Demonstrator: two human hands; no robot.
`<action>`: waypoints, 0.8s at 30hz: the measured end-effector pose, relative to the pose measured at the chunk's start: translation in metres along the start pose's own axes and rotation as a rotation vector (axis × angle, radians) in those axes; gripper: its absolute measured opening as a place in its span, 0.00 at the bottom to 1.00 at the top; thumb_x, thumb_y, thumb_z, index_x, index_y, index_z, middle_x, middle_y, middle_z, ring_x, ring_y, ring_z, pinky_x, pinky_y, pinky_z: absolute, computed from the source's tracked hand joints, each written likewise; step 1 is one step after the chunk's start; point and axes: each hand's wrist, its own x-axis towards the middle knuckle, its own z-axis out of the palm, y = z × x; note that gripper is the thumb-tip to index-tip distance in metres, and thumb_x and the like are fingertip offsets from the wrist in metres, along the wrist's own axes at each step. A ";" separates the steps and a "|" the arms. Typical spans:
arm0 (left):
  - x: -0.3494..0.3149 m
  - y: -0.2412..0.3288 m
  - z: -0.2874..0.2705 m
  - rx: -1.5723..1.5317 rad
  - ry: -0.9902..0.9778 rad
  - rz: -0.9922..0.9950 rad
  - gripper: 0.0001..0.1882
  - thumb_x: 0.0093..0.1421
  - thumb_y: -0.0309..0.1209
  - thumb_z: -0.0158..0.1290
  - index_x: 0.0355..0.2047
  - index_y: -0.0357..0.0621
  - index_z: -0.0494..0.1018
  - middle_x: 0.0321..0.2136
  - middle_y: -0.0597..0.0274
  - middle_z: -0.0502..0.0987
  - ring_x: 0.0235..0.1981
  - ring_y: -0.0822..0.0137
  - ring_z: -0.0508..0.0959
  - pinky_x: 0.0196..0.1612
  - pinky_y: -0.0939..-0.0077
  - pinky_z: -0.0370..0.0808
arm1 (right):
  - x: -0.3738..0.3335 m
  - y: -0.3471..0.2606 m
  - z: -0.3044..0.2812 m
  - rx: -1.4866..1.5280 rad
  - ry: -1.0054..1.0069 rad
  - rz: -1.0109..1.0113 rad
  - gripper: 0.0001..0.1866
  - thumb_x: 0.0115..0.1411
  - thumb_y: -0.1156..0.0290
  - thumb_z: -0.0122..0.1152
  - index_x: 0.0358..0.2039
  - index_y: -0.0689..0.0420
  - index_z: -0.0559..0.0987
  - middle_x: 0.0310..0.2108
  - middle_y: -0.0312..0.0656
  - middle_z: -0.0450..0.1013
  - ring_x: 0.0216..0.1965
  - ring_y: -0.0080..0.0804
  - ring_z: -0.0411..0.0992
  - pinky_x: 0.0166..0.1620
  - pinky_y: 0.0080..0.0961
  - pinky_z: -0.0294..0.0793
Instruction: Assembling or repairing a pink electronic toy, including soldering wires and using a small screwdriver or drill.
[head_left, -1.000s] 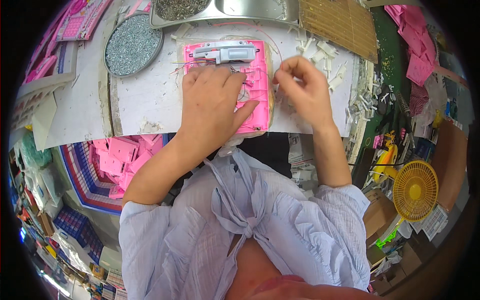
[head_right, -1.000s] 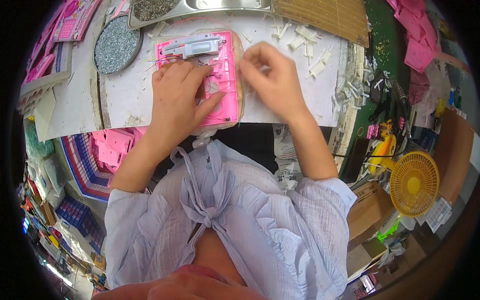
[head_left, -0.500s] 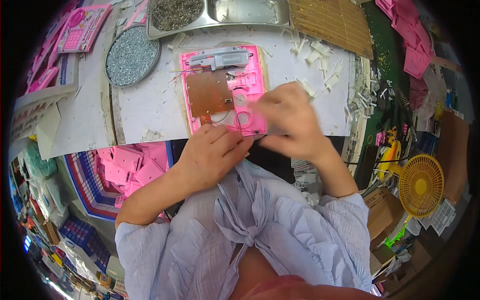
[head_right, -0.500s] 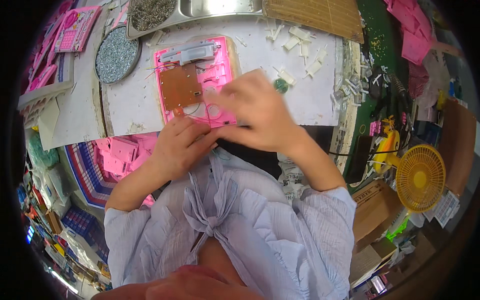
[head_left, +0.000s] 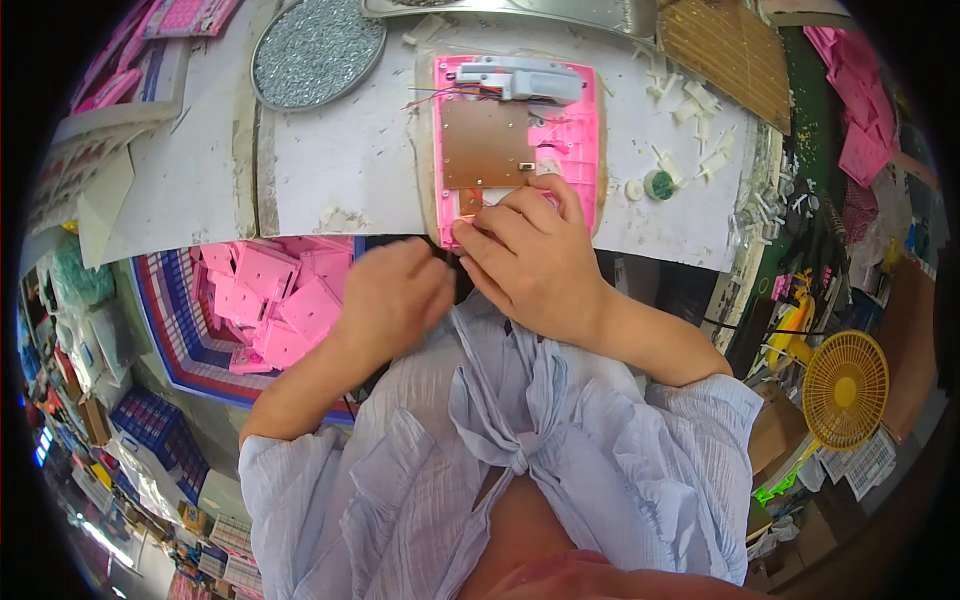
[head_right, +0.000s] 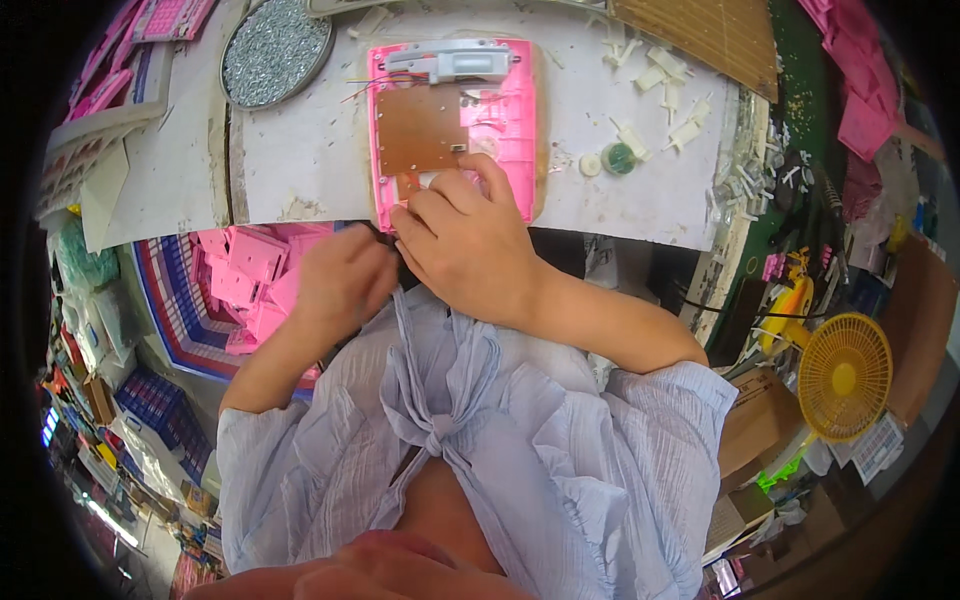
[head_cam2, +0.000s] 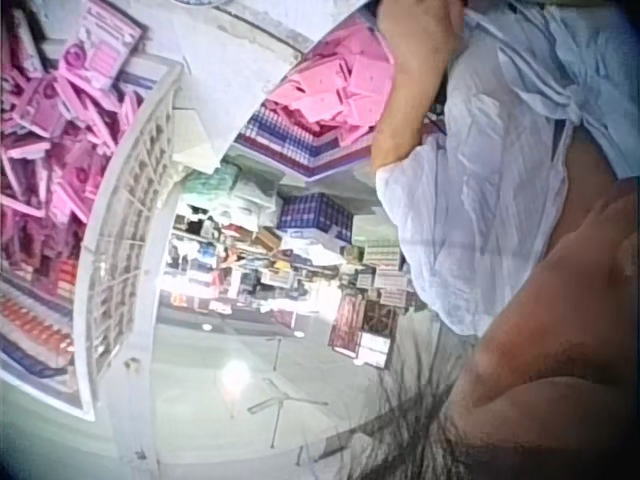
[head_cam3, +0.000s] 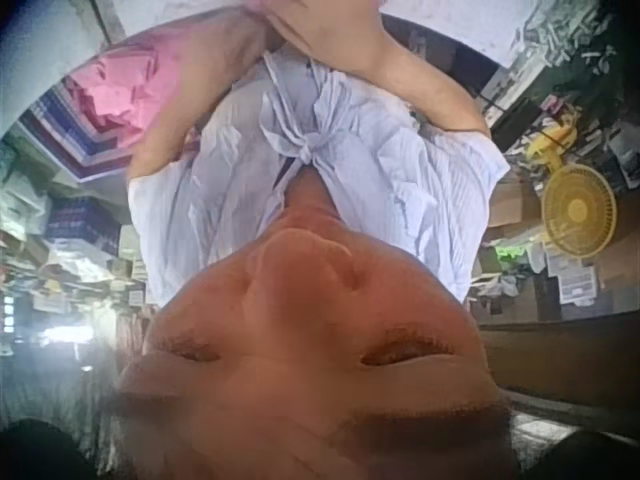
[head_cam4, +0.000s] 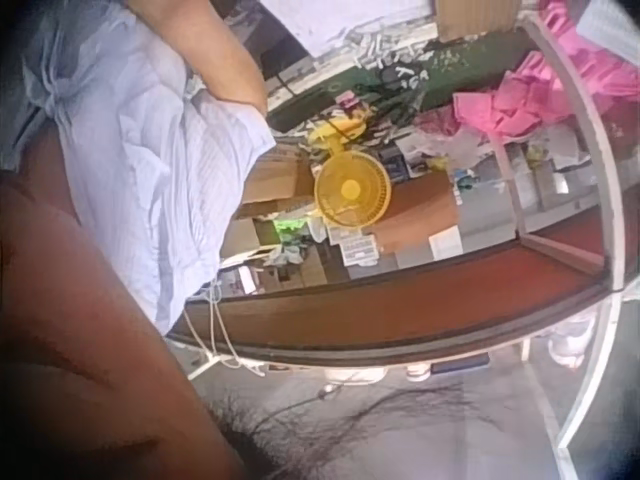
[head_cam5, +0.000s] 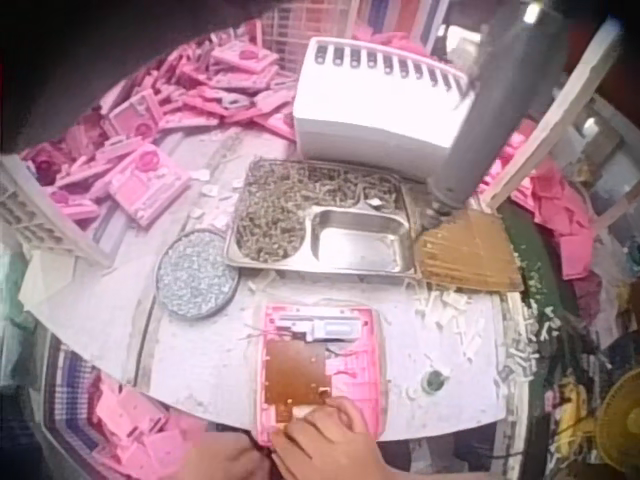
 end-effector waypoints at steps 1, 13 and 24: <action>-0.006 0.002 0.004 -0.028 -0.050 0.032 0.07 0.53 0.28 0.62 0.25 0.45 0.73 0.24 0.60 0.69 0.23 0.56 0.75 0.27 0.63 0.73 | 0.003 -0.001 0.001 -0.004 -0.002 -0.005 0.18 0.48 0.64 0.73 0.41 0.52 0.82 0.37 0.35 0.73 0.41 0.36 0.69 0.54 0.49 0.63; 0.038 -0.034 -0.014 -0.187 0.053 0.217 0.16 0.50 0.28 0.69 0.38 0.45 0.77 0.30 0.61 0.75 0.31 0.55 0.77 0.33 0.62 0.72 | 0.010 0.013 -0.025 0.035 -0.022 0.008 0.14 0.48 0.66 0.74 0.37 0.50 0.83 0.33 0.34 0.75 0.39 0.36 0.72 0.49 0.44 0.66; 0.046 -0.037 -0.023 -0.171 -0.048 0.269 0.18 0.43 0.29 0.73 0.35 0.47 0.80 0.28 0.64 0.75 0.29 0.59 0.75 0.31 0.64 0.71 | 0.026 0.102 -0.058 -0.193 0.043 0.164 0.05 0.51 0.66 0.70 0.29 0.50 0.84 0.30 0.32 0.75 0.37 0.36 0.70 0.42 0.36 0.68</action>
